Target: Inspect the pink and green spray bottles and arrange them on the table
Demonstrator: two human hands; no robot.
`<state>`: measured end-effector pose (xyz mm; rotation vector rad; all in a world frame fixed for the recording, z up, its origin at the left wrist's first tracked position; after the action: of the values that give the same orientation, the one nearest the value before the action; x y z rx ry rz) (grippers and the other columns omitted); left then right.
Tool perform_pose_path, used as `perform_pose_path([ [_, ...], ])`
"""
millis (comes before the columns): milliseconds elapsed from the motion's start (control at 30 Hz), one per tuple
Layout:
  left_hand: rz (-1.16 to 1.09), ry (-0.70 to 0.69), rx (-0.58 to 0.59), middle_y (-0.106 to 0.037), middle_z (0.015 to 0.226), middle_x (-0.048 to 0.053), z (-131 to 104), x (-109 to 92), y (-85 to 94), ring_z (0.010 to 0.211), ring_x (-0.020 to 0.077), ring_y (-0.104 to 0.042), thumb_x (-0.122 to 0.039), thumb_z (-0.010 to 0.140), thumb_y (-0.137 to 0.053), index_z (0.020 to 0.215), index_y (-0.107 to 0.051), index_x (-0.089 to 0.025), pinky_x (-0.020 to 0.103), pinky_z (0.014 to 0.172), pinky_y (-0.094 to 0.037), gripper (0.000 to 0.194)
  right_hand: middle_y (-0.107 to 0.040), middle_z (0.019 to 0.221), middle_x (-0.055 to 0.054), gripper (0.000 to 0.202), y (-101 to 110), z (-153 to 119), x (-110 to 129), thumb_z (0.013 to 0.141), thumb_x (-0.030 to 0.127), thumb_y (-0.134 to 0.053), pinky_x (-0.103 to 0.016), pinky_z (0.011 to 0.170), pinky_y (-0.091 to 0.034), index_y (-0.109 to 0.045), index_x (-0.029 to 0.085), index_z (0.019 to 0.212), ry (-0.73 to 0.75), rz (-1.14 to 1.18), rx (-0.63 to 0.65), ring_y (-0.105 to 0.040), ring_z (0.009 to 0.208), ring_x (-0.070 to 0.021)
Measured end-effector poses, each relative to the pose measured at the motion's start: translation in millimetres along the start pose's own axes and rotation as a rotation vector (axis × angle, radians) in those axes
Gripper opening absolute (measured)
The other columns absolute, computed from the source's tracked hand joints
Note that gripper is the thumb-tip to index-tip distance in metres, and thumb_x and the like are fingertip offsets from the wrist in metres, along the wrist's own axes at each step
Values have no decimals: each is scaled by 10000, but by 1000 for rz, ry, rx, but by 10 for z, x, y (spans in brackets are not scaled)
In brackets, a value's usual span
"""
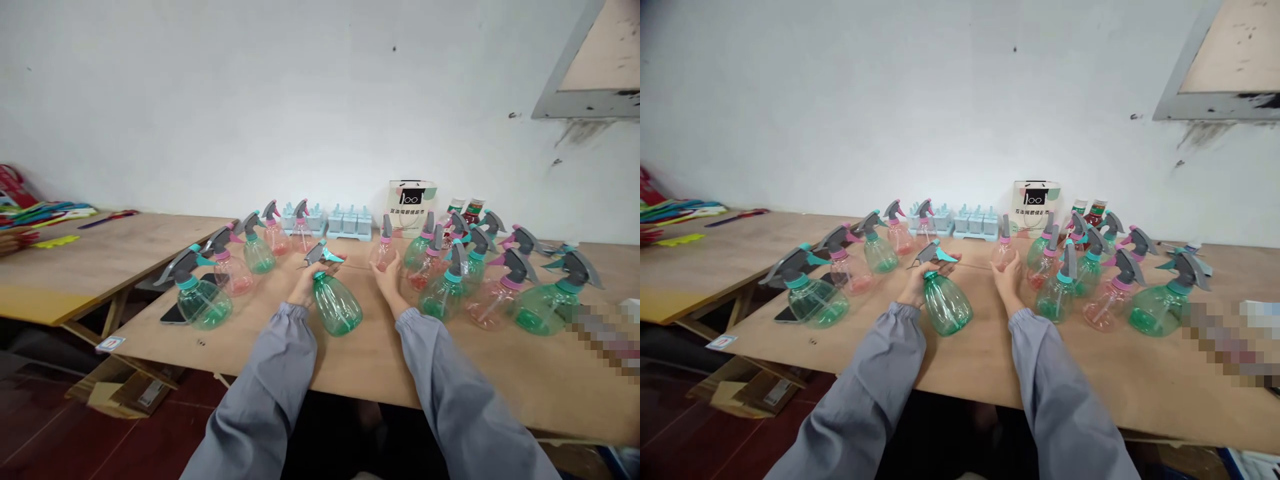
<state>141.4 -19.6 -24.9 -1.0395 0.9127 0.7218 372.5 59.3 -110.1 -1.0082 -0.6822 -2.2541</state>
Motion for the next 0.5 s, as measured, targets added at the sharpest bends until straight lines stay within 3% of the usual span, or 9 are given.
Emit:
perform_pose_path([
  [133, -60, 41, -55, -754, 970, 101, 17, 26, 24, 1152, 332, -664, -268, 533, -562, 828, -652, -175, 457, 968, -534, 322, -432, 1450, -266, 954, 227, -244, -35, 715, 532, -736, -541, 1121, -378, -294, 101, 1442, 89, 61, 56, -431, 1377, -356],
  [267, -8, 127, -55, -732, 886, 100, 13, 51, 21, 1056, 317, -684, -276, 520, -534, 814, -638, -175, 445, 897, -556, 328, -452, 1432, -243, 966, 420, -422, -59, 720, 566, -736, -528, 1134, -378, -302, 103, 1447, 133, 44, 80, -451, 1357, -342],
  [433, 60, 95, 49, -742, 945, 102, -15, 81, -70, 1047, 277, -668, -241, 563, -575, 896, -677, -161, 383, 877, -526, 357, -465, 1421, -235, 980, 514, -499, -56, 709, 592, -742, -538, 1134, -379, -301, 116, 1444, 136, 55, 98, -464, 1349, -344],
  [500, 58, 102, 14, -742, 920, 101, 6, 97, -61, 1004, 261, -671, -232, 559, -569, 854, -676, -162, 357, 831, -525, 322, -463, 1425, -232, 975, 524, -507, -42, 714, 590, -739, -534, 1139, -376, -298, 120, 1445, 133, 58, 107, -462, 1353, -339],
])
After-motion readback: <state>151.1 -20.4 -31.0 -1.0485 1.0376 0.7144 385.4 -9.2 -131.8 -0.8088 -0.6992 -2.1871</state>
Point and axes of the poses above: each hand's wrist, its own z-axis towards the middle knuckle, its own y-axis out of the back of the hand, x = y × z, the point moved 2 cm from there along z, towards the middle knuckle
